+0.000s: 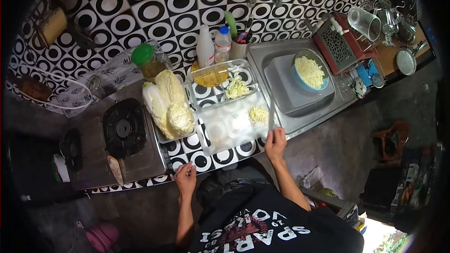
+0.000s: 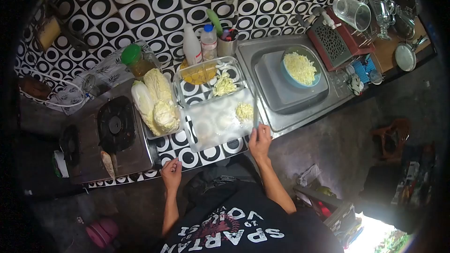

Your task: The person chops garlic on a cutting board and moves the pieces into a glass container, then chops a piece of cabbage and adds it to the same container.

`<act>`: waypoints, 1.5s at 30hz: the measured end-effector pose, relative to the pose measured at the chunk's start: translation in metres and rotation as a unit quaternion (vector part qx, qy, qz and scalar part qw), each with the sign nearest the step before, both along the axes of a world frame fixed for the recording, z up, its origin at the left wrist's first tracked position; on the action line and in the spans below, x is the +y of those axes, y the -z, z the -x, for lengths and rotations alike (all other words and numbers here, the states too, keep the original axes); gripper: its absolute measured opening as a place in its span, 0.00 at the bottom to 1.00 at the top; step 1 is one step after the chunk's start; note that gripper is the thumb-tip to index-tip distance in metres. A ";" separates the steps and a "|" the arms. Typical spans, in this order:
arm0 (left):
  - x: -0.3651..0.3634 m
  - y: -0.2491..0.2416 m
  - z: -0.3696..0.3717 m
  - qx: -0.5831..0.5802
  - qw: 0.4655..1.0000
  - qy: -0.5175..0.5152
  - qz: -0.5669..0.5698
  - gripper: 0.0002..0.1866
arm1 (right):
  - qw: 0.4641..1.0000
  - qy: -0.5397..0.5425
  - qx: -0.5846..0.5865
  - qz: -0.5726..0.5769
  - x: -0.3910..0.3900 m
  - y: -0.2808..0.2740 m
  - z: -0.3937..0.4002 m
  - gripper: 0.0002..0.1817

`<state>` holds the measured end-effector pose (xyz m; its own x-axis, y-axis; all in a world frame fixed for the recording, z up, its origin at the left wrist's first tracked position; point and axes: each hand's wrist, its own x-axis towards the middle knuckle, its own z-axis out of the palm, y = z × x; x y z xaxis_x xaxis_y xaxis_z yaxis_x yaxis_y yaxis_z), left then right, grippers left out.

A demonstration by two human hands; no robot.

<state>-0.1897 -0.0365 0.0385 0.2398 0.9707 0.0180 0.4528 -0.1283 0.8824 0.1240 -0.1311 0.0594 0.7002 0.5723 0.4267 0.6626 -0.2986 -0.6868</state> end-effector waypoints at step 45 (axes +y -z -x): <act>-0.041 -0.034 -0.195 0.070 0.995 0.074 0.012 0.10 | 0.969 -0.128 0.154 0.148 -0.023 0.043 -0.076 0.17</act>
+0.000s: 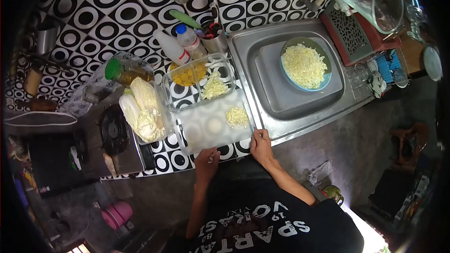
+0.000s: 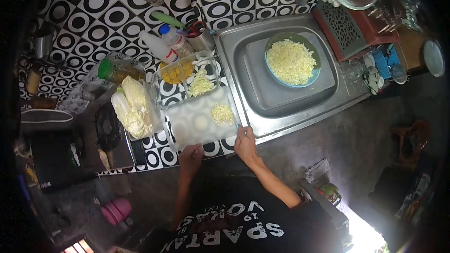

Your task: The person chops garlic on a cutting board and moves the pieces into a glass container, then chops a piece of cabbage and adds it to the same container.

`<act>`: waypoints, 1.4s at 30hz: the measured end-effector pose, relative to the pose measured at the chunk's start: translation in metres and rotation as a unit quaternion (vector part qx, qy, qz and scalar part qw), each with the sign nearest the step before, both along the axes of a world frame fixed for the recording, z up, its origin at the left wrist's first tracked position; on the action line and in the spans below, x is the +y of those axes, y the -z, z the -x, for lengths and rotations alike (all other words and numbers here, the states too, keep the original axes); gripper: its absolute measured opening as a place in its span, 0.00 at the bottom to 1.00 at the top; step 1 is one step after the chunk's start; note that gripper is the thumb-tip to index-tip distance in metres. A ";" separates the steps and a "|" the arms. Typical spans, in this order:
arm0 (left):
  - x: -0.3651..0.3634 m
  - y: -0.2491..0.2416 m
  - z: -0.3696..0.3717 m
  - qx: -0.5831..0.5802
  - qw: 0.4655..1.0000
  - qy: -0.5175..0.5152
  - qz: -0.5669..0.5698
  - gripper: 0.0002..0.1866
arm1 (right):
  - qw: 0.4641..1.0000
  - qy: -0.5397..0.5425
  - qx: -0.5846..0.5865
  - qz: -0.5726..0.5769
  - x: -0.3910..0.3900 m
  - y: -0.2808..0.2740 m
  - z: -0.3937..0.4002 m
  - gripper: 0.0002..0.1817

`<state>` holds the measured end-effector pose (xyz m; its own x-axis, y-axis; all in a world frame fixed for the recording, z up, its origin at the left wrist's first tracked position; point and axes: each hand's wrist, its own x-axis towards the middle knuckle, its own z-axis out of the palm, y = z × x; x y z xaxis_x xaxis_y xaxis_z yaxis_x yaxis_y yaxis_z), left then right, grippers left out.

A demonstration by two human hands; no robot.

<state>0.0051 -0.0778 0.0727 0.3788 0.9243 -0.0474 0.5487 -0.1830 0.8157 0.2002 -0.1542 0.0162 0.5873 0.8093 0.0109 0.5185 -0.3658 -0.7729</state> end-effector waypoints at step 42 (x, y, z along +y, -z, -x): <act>0.065 0.004 0.096 -0.055 0.993 0.098 0.033 0.10 | 0.983 0.151 0.084 -0.055 0.023 -0.053 0.068 0.16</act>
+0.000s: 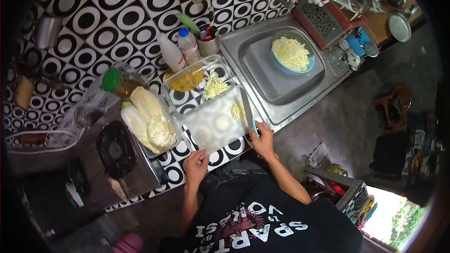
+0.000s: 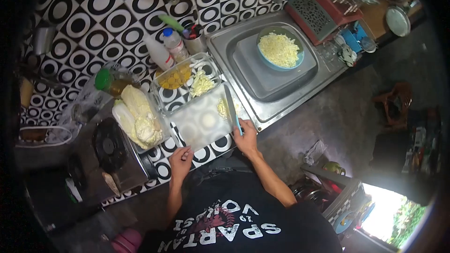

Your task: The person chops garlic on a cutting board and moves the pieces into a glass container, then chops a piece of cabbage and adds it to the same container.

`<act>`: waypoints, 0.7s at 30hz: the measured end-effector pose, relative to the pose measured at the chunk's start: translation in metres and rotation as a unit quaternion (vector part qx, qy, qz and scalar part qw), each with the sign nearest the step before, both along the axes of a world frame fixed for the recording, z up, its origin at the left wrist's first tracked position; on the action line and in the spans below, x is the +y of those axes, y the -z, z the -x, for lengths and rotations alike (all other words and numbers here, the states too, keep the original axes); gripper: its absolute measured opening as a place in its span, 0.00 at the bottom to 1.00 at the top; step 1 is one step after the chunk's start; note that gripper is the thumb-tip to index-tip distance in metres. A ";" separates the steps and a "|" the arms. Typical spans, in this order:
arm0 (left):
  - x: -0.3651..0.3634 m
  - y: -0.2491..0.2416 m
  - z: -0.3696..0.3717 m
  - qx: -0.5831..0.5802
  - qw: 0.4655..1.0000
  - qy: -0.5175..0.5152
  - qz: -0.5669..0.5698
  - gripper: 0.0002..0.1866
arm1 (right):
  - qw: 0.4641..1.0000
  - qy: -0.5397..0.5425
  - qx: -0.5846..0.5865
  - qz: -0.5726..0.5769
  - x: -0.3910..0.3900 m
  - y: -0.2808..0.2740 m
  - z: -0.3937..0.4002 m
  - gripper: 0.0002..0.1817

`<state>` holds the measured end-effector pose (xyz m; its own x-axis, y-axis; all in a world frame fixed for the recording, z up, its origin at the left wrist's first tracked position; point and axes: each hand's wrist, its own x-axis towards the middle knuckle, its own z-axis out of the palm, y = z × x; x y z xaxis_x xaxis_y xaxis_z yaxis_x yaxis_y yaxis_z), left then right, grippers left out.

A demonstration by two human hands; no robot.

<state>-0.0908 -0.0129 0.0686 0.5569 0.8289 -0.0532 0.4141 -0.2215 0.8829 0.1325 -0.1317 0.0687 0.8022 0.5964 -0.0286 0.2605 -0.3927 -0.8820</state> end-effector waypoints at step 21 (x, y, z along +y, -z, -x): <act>-0.030 -0.022 -0.162 0.031 0.982 0.138 -0.125 0.18 | 0.965 -0.262 -0.002 0.025 -0.032 -0.003 -0.067 0.12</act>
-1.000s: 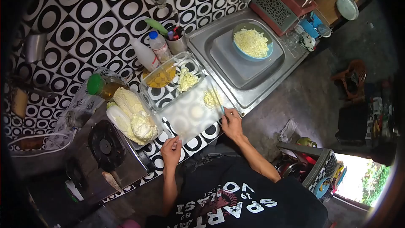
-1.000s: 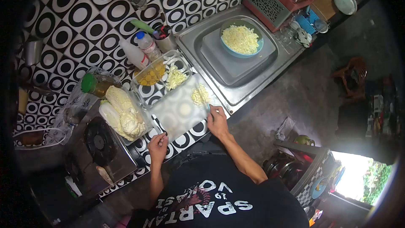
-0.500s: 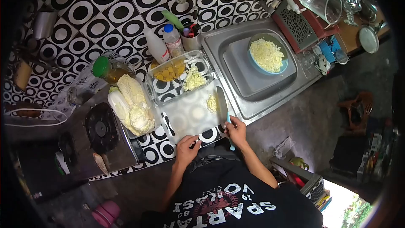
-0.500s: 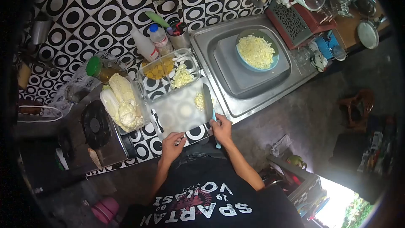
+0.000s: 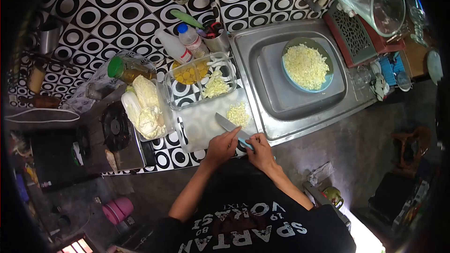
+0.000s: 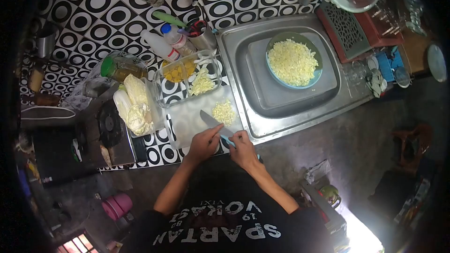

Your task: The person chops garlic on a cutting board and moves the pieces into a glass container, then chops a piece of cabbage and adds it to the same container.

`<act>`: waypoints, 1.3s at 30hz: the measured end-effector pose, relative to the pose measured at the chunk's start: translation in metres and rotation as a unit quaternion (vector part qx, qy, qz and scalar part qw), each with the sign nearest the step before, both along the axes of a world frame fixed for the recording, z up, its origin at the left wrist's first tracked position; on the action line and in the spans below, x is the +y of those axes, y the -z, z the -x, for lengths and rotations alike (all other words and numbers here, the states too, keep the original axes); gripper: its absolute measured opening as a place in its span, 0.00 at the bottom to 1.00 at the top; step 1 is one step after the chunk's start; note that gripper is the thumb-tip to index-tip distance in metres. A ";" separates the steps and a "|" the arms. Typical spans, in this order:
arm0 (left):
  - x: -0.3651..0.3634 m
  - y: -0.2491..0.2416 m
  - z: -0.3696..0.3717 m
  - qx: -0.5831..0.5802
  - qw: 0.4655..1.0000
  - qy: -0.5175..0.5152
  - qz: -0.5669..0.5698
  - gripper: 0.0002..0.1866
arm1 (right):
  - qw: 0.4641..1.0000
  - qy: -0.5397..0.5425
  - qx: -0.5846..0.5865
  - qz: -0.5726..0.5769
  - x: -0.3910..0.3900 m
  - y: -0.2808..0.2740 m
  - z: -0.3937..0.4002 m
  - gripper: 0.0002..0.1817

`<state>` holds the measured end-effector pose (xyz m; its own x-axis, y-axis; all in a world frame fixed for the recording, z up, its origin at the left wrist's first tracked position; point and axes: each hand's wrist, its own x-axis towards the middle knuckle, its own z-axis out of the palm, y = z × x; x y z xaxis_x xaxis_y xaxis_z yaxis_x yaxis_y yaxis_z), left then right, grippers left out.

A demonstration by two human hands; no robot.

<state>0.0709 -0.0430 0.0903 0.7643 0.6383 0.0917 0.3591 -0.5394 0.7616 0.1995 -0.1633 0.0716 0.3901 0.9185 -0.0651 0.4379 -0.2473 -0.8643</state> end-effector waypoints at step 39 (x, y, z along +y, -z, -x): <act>0.145 -0.003 -0.018 -0.151 0.892 -0.280 0.322 0.06 | 0.997 -0.030 -0.004 0.068 0.020 -0.011 -0.072 0.10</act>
